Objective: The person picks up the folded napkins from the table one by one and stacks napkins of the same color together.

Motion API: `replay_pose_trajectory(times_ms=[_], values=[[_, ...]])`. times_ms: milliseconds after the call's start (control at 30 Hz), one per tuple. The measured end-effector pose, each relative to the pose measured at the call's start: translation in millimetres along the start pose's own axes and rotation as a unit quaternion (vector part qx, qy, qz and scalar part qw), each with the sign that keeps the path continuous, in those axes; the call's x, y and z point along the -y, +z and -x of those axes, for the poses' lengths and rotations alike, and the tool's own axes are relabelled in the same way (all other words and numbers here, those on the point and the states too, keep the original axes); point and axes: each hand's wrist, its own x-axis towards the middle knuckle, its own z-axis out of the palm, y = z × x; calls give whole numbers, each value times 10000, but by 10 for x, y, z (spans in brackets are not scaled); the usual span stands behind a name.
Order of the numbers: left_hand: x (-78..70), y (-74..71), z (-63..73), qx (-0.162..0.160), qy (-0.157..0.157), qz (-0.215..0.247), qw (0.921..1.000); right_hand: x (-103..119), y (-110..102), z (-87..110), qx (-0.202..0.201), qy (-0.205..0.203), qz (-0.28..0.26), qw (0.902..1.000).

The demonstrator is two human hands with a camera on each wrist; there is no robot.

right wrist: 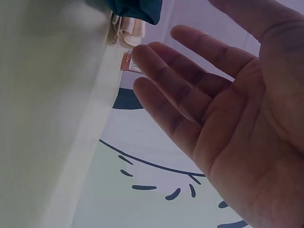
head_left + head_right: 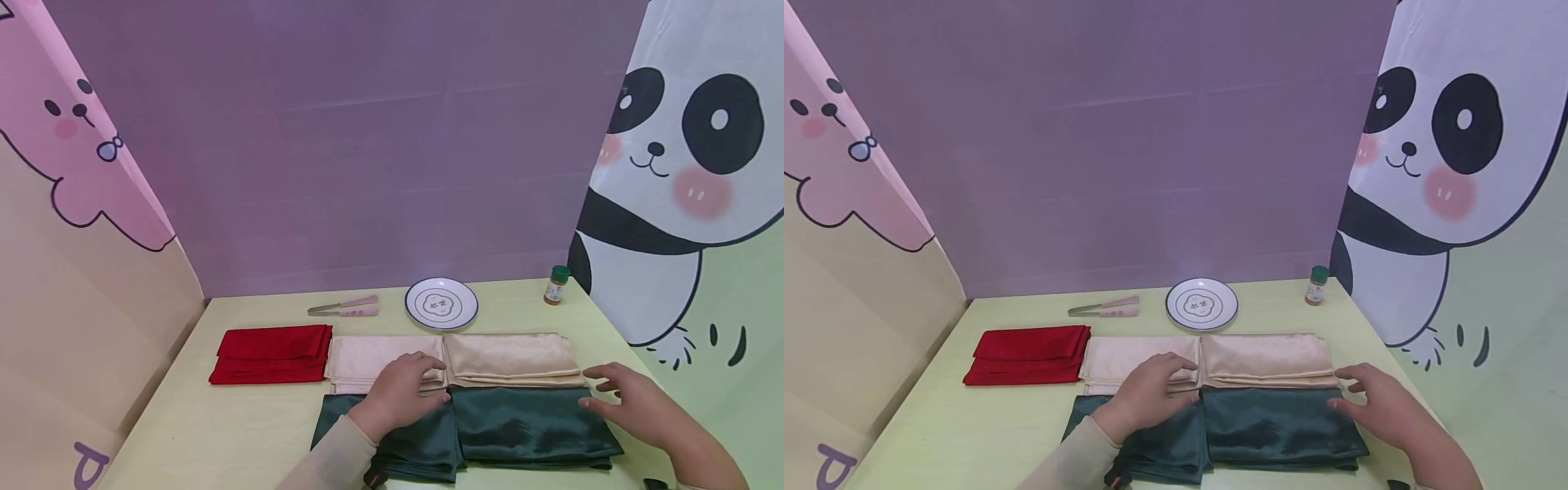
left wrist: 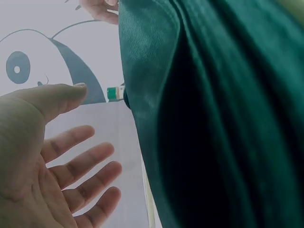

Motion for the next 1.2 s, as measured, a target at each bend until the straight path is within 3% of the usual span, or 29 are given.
replay_pose_trajectory(times_ms=[333,800,1200], values=[[-30,95,-40,104,155,-206,9996,-13,72,-54,404,296,-282,9983],[-37,216,-119,370,247,-224,9988,-62,122,-61,142,32,-228,9996],[-45,296,-163,405,53,-432,9982,-102,150,-52,218,1,-543,9983]])
